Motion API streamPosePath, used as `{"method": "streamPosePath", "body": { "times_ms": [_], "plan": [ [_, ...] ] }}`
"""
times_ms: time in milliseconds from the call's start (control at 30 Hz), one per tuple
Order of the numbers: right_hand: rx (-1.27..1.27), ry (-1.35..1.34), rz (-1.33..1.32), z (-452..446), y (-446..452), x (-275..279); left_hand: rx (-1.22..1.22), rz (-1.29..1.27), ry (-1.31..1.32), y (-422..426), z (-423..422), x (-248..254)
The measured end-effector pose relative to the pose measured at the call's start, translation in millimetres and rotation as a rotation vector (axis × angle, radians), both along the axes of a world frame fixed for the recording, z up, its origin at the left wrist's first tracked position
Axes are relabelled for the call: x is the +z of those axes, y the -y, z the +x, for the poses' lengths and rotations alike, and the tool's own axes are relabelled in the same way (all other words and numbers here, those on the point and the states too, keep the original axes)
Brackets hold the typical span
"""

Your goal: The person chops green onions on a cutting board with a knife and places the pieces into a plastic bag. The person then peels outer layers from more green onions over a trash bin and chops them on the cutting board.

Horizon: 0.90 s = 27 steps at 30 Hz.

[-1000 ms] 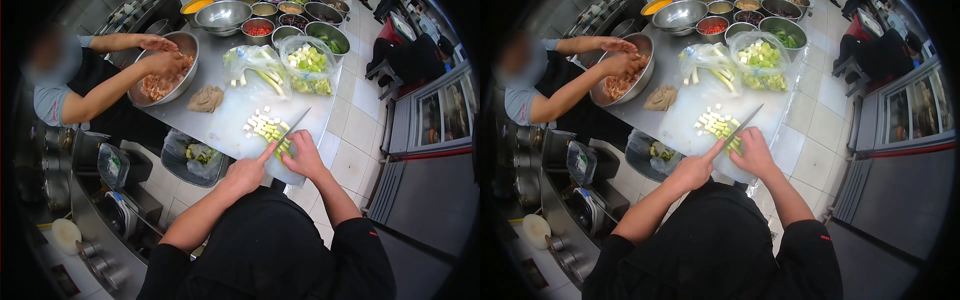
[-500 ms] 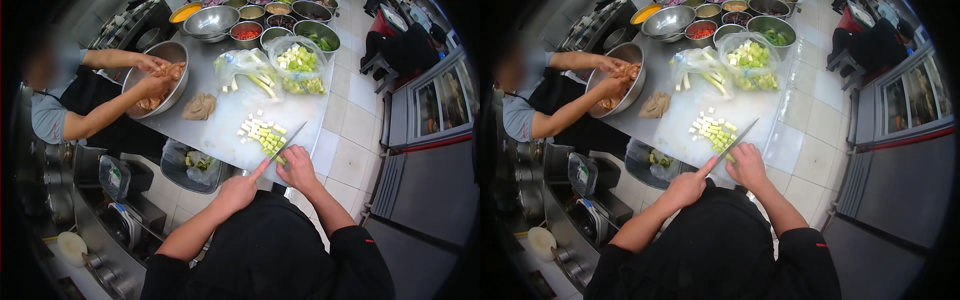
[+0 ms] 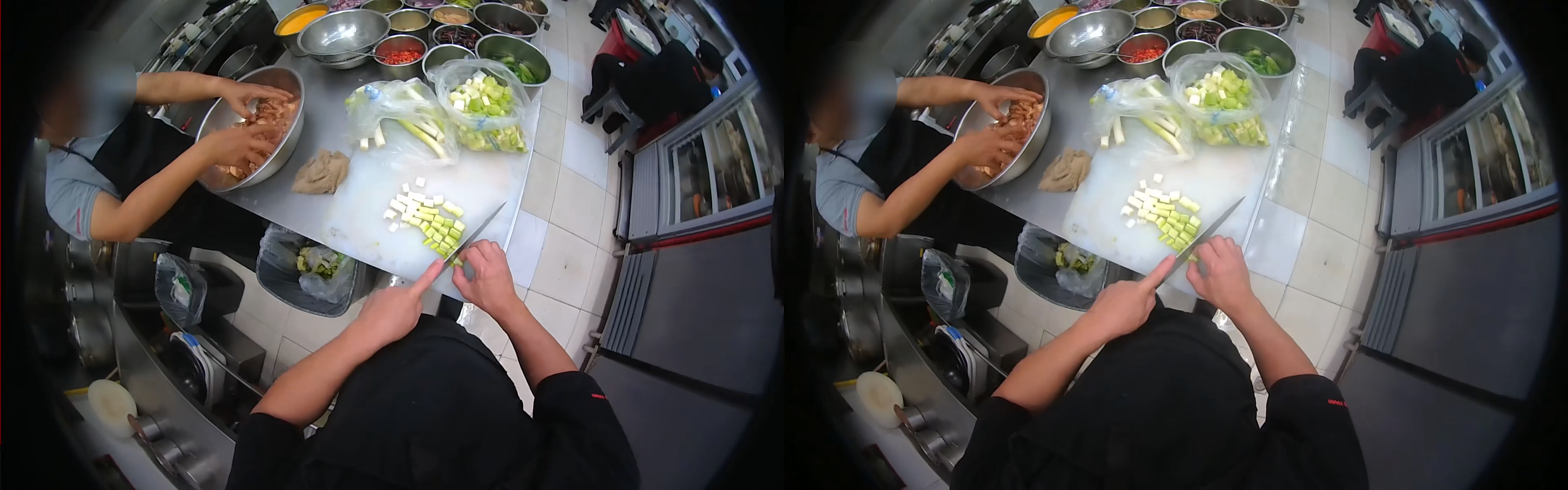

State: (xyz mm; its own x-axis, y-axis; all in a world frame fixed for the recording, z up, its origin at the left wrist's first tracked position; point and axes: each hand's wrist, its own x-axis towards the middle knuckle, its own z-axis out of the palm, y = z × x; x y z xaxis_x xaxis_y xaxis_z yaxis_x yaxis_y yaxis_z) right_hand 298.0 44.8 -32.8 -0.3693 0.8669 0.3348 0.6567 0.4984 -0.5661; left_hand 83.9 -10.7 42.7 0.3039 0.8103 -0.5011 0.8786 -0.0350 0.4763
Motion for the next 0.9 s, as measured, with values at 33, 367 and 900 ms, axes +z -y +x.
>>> {"method": "streamPosePath", "body": {
  "times_ms": [33,367,900],
  "plan": [
    [0.003,-0.024,0.003,-1,-1,1,-0.005,0.007,0.012,-6,-1,2],
    [0.044,-0.018,0.215,-16,2,39,0.129,0.384,-0.135,8,-40,30],
    [0.072,0.295,-0.053,-33,-30,13,0.448,0.226,-0.204,69,-106,26]
  ]
}}
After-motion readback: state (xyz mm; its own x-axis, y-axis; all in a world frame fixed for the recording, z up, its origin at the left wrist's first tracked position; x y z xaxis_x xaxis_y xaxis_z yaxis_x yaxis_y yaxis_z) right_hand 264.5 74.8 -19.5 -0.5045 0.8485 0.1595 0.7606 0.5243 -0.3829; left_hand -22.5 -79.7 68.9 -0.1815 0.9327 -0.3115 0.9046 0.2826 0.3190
